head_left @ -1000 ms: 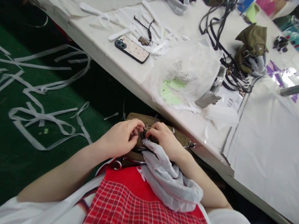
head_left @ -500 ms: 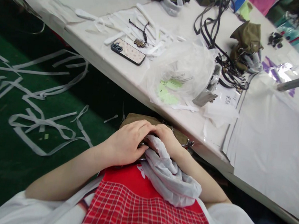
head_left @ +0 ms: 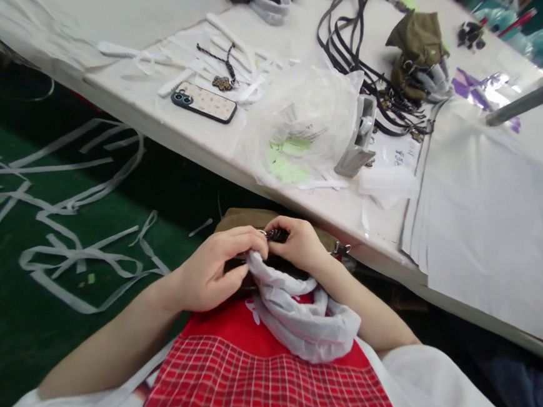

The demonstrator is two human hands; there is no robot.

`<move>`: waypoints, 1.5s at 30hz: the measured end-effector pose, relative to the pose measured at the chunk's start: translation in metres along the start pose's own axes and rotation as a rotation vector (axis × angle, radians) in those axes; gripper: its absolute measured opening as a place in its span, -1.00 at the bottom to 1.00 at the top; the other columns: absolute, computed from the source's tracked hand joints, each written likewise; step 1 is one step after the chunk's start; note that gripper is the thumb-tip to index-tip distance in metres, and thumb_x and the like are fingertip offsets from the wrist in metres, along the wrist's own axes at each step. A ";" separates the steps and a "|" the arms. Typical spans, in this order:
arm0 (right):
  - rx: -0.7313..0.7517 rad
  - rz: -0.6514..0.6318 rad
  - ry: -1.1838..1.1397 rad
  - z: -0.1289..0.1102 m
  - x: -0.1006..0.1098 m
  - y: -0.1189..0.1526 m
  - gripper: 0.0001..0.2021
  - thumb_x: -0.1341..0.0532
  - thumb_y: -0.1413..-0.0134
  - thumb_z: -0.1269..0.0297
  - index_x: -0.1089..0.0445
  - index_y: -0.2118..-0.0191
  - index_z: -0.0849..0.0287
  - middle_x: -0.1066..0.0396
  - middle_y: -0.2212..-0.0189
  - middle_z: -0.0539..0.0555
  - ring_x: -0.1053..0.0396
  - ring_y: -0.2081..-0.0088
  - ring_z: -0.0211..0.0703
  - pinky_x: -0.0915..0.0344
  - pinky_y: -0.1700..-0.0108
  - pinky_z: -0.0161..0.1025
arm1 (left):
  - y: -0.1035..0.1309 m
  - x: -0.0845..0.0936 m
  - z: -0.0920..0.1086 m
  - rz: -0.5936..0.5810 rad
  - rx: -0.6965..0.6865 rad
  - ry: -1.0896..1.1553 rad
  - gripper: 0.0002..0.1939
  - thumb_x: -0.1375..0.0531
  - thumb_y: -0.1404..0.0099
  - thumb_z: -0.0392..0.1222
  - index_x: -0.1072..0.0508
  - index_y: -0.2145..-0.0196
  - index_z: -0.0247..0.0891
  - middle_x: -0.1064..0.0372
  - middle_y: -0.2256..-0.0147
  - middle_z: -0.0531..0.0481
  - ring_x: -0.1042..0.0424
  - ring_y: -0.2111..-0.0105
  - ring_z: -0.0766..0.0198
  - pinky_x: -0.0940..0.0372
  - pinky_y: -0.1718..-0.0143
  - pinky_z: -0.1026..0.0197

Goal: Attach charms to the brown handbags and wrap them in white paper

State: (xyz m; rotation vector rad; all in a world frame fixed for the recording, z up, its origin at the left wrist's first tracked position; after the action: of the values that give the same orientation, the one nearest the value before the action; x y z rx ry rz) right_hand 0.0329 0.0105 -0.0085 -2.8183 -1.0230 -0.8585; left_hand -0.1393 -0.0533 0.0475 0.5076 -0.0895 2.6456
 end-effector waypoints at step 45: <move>0.335 -0.043 0.169 0.001 0.000 0.009 -0.77 -0.17 -0.17 0.46 -0.44 0.08 0.13 -0.46 0.13 0.10 -0.38 0.08 -0.10 -0.28 -0.02 -0.15 | -0.011 -0.007 -0.034 0.045 0.450 -0.289 -0.75 -0.03 -0.31 -0.23 -0.51 0.24 -0.24 -0.55 0.29 -0.03 -0.51 0.27 0.18 -0.33 0.28 0.23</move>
State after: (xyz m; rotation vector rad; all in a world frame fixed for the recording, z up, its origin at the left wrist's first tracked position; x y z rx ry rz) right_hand 0.0387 0.0034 -0.0075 -2.4127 -1.0903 -0.8239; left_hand -0.1405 -0.0413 0.0128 1.0420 0.4200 2.6160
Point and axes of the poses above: each hand's wrist, its own y-axis away from the middle knuckle, its own x-axis out of the back of the hand, z = x × y, the point moved 2 cm from there along -y, towards the middle knuckle
